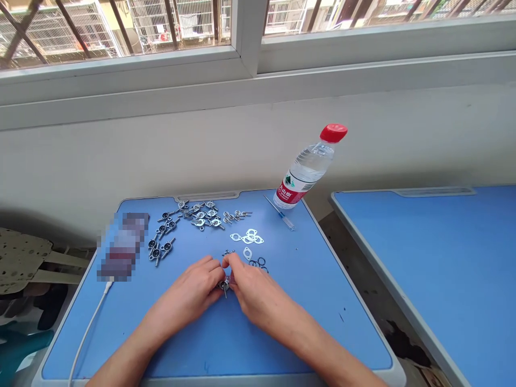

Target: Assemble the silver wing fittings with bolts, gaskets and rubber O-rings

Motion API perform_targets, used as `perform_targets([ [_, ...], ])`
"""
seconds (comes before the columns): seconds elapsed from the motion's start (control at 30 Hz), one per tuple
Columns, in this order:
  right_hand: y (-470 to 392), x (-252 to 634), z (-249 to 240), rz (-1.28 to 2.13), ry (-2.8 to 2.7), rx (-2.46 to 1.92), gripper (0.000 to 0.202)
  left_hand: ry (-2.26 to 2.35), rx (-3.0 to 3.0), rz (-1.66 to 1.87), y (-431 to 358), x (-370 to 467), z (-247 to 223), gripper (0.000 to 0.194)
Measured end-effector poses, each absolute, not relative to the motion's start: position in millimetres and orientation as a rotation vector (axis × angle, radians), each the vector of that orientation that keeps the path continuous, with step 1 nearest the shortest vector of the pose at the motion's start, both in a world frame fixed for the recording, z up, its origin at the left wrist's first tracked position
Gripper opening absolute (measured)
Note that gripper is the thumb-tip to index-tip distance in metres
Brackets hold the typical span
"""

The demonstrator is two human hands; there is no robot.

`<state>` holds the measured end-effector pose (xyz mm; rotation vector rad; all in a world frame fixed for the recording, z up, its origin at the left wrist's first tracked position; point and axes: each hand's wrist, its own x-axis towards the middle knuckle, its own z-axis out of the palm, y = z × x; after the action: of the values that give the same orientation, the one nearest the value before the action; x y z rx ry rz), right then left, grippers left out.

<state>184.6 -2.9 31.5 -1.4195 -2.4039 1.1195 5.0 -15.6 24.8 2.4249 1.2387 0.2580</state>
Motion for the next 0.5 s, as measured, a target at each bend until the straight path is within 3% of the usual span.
perform_targets([
  [0.5, 6, 177, 42, 1.101, -2.55, -1.543, 0.021, 1.25, 2.412, 0.19, -15, 8, 32, 0.011],
])
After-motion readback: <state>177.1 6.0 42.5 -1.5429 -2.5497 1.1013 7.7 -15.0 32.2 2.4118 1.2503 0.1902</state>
